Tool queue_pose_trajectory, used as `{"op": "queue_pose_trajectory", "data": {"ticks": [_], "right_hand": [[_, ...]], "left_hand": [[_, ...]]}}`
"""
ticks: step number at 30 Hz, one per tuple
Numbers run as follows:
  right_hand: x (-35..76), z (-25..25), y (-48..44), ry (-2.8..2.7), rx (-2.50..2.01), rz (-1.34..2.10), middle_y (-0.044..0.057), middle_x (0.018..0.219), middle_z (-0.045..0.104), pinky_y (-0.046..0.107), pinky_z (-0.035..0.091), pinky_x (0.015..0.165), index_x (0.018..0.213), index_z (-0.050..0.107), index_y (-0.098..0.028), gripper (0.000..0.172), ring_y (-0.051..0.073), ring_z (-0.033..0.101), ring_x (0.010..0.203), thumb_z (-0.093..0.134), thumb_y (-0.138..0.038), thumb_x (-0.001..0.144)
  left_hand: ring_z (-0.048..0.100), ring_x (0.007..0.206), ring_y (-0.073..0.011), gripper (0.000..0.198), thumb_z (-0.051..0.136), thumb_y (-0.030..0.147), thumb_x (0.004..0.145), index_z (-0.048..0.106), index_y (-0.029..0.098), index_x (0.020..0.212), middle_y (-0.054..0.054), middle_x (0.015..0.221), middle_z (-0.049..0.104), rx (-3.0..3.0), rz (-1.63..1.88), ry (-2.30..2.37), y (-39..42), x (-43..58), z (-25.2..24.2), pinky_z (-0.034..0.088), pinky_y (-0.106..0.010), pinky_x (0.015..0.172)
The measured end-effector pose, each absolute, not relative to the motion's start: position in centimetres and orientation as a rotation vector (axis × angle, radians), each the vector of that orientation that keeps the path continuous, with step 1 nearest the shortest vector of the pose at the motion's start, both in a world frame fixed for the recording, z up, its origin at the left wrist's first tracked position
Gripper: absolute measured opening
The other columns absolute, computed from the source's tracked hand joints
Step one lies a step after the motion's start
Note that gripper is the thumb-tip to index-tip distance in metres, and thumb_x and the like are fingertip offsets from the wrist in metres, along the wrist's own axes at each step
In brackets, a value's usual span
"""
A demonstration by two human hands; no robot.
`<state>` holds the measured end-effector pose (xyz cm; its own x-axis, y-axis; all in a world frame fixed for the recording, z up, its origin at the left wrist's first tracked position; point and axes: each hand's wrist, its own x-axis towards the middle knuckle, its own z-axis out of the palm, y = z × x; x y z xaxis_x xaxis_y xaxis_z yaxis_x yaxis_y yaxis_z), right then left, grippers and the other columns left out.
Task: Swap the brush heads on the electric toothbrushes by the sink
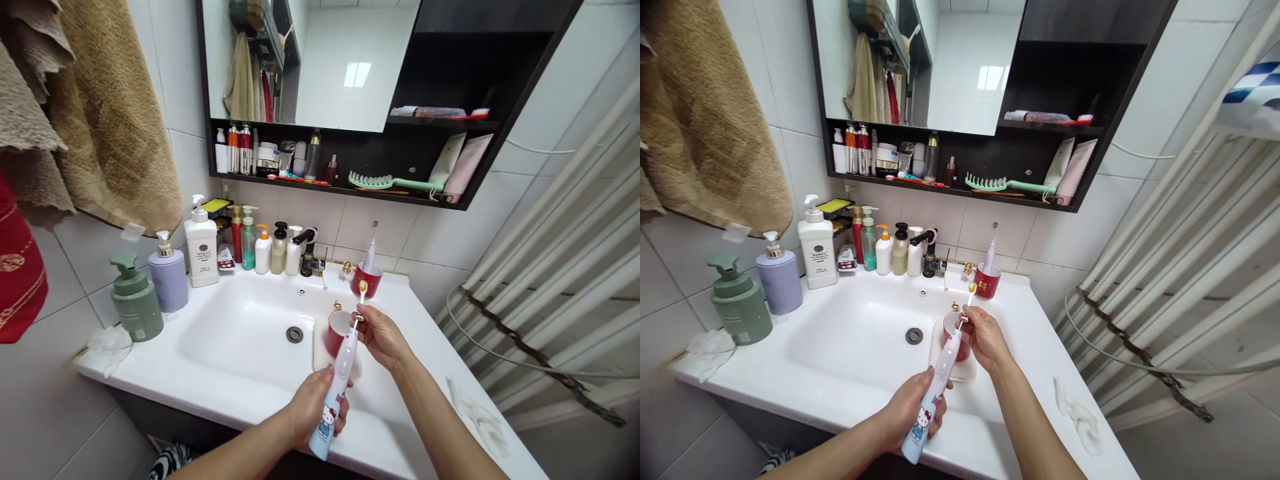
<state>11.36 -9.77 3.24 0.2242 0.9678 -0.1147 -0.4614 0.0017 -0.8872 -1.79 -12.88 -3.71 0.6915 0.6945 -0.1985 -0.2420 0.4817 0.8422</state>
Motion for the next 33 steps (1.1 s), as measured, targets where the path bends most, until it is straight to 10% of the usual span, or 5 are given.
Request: {"op": "queue_pose_trajectory", "data": {"ticks": [33], "right_hand": [[9.3,1.5,-10.9,-0.674,-0.975,1.194,-0.003,0.05,0.052,0.018,0.035,0.039,0.061,0.049,-0.016,0.015,0.007,0.048,0.045,0.056,-0.03,0.058]], "left_hand": [[0.037,0.029,-0.0051,0.055,0.026,0.062,0.06,0.041,0.012,0.077,0.004,0.042,0.042,0.881,0.611,0.566,-12.7,-2.2,-3.7,0.023,-0.018,0.033]]}}
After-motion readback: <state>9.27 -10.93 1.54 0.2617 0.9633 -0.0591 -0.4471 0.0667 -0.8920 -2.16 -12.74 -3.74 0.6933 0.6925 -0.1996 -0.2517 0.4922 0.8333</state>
